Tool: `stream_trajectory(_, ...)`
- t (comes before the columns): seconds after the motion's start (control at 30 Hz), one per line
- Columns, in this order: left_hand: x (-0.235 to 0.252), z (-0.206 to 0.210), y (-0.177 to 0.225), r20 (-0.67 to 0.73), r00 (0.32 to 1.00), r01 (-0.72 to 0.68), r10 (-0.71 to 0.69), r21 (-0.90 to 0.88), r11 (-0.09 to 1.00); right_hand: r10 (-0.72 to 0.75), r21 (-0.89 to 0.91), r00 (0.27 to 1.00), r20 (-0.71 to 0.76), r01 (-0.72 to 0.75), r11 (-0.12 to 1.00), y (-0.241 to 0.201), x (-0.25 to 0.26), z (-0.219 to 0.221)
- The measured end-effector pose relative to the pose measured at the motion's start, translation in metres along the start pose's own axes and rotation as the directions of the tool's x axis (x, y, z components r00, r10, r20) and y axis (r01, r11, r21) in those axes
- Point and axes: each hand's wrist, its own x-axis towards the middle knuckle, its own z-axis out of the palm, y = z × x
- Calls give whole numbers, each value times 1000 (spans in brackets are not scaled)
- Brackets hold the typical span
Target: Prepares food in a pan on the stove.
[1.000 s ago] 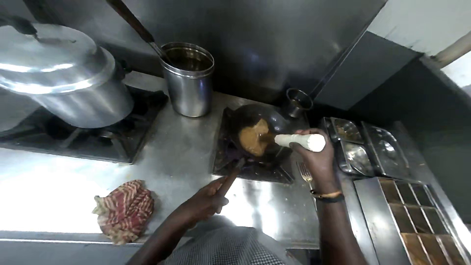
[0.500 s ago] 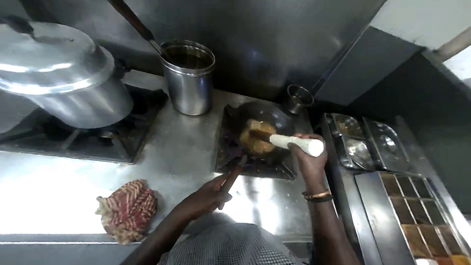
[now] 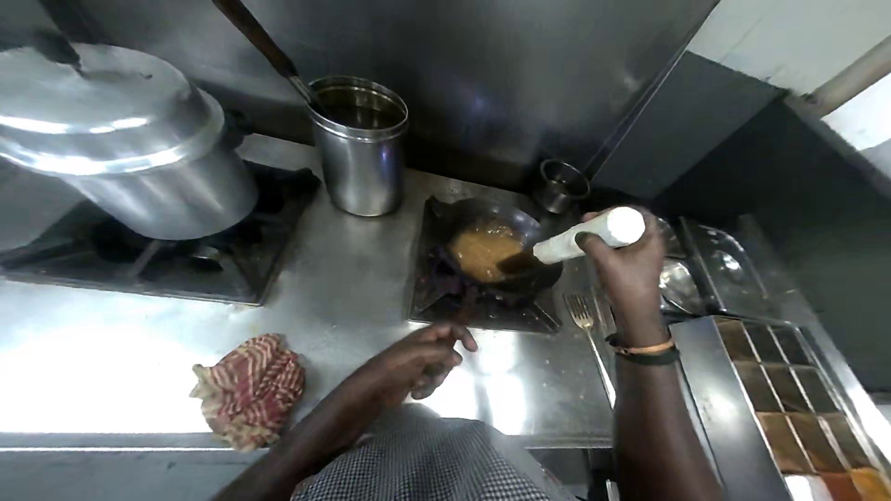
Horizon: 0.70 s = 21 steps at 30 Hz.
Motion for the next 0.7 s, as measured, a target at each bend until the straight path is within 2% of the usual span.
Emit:
stream_trajectory(0.03, -3, -7, 7, 26, 1000, -11, 11, -14, 1000, -97, -61, 995, -1, 96, 994, -13, 1, -3)
stream_trajectory(0.07, -6, -15, 12, 57, 998, -20, 20, -11, 1000, -201, -48, 979, -21, 200, 979, -21, 3, -3)
stream_trajectory(0.13, -7, -30, 19, 90, 996, -29, 27, 25, 999, -308, 209, 948, -76, 318, 925, -24, 15, 5)
stream_trajectory(0.17, -8, -37, 20, 89, 996, -28, 23, 48, 998, -276, 363, 957, -93, 291, 885, -18, 23, 12)
stream_trajectory(0.23, -9, -45, 14, 34, 999, -6, 3, 86, 996, -87, 527, 986, -144, 150, 837, 7, 37, 30)
stream_trajectory(0.3, -8, -47, 6, -29, 1000, 11, -8, 113, 994, 84, 617, 968, -235, 82, 782, 28, 37, 47)
stream_trajectory(0.37, -3, -46, -1, -63, 998, 24, -17, 116, 993, 174, 680, 928, -329, 105, 726, 39, 27, 61)
stream_trajectory(0.43, 0, -42, -10, -83, 996, 43, -34, 113, 993, 248, 717, 903, -350, 88, 691, 53, 10, 69)
stream_trajectory(0.5, 2, -39, -18, -97, 994, 54, -43, 116, 992, 318, 739, 897, -308, 15, 673, 58, -2, 58)
stream_trajectory(0.53, 3, -39, -19, -98, 994, 51, -40, 114, 992, 308, 725, 912, -270, -18, 688, 55, -8, 46)
stream_trajectory(0.63, 3, -39, -21, -92, 995, 32, -25, 69, 997, 113, 525, 991, -76, -57, 849, 30, -39, -5)
stream_trajectory(0.7, 4, -38, -21, -89, 996, 10, -6, 40, 999, -17, 340, 1000, -12, 20, 940, 20, -51, -31)
